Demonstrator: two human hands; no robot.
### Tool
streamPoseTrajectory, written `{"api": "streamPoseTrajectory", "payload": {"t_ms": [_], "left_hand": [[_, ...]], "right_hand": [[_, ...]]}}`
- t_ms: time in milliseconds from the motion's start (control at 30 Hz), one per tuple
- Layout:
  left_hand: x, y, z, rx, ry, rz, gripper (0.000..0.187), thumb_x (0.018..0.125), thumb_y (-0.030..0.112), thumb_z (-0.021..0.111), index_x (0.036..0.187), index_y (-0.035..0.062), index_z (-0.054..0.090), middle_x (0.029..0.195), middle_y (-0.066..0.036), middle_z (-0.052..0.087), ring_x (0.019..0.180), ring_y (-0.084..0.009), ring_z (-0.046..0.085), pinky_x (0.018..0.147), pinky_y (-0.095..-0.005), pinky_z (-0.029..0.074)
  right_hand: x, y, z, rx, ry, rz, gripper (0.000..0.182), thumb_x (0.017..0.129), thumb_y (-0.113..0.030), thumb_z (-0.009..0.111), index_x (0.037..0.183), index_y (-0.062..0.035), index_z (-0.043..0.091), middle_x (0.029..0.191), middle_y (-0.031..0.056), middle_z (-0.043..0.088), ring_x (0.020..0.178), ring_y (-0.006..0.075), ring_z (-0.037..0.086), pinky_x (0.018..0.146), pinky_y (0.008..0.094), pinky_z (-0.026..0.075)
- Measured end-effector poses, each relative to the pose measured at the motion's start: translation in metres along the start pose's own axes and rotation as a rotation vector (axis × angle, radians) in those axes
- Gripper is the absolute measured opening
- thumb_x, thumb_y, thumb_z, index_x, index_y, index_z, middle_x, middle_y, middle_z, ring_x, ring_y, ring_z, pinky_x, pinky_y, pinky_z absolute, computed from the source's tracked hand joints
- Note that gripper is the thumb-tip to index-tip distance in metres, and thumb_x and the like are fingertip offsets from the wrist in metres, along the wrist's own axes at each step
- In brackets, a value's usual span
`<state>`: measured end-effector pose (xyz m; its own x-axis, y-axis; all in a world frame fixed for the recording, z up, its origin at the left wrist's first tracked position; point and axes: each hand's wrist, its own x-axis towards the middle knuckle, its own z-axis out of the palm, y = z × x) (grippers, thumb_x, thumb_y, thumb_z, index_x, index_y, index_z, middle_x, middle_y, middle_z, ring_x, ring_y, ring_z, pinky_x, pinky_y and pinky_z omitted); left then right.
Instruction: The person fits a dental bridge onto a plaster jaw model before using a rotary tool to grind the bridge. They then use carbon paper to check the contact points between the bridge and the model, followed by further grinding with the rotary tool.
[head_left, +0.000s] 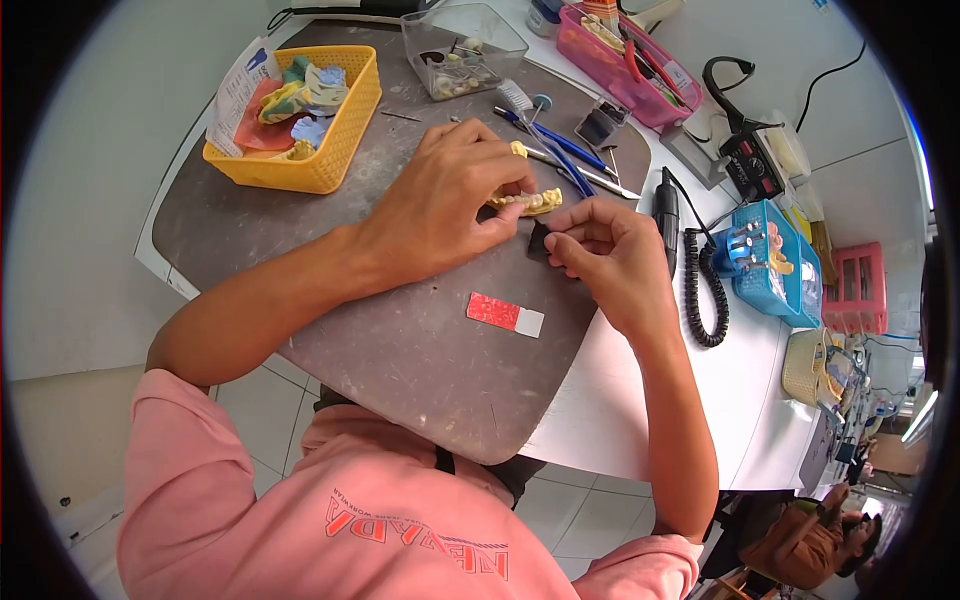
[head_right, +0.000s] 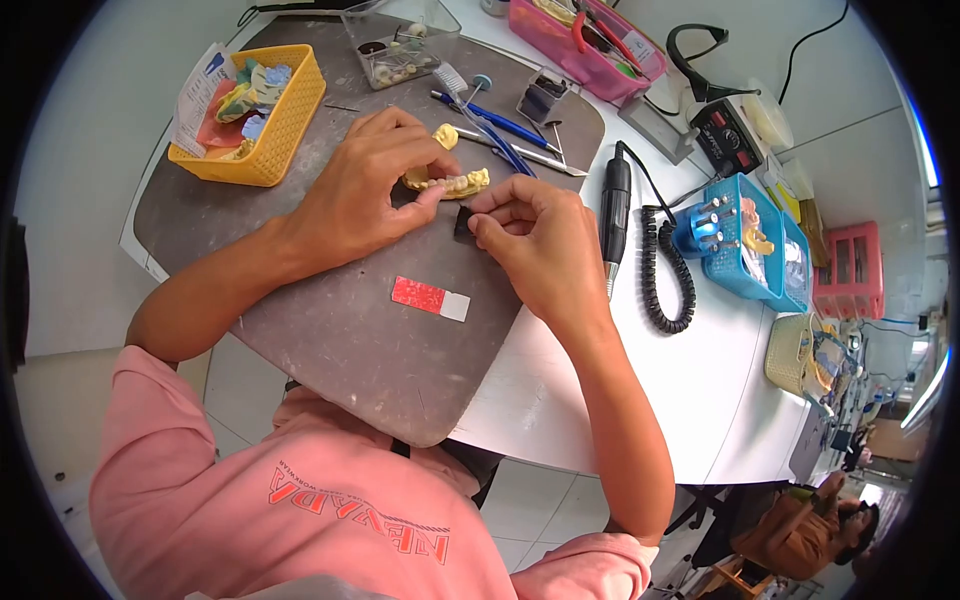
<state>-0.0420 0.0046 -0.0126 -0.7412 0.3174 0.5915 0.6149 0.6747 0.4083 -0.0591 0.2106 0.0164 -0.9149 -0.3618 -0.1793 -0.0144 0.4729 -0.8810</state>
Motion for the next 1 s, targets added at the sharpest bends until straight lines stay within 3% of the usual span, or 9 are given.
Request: {"api": "streamPoseTrajectory", "payload": {"t_ms": [300,600,1000], "left_hand": [[0.0,0.0,0.001,0.015,-0.006,-0.018,0.019,0.073,0.004,0.072,0.092,0.0039,0.067,0.09,-0.008,0.066,0.093,-0.0271,0.059,0.085,-0.0392,0.046],[0.0,0.002,0.001,-0.029,0.007,-0.062,0.021,0.073,0.003,0.071,0.094,0.0031,0.068,0.092,-0.009,0.066,0.093,-0.026,0.059,0.08,-0.037,0.049],[0.001,0.003,-0.001,-0.035,0.004,-0.072,0.022,0.074,0.002,0.071,0.096,0.0022,0.068,0.092,-0.011,0.065,0.091,-0.0263,0.06,0.08,-0.0362,0.049]], "right_hand": [[0.005,0.006,0.013,-0.047,0.127,-0.12,0.017,0.078,-0.008,0.068,0.089,0.004,0.07,0.076,0.0085,0.07,0.066,0.0116,0.064,0.064,0.0262,0.052],[0.006,0.007,0.015,-0.073,0.137,-0.132,0.019,0.079,-0.008,0.069,0.091,0.003,0.059,0.075,0.0086,0.069,0.065,0.0125,0.064,0.064,0.0267,0.052],[0.005,0.003,0.018,-0.021,0.13,-0.153,0.02,0.08,-0.006,0.071,0.091,0.0014,0.056,0.077,0.0081,0.069,0.067,0.011,0.064,0.065,0.0256,0.051]]}}
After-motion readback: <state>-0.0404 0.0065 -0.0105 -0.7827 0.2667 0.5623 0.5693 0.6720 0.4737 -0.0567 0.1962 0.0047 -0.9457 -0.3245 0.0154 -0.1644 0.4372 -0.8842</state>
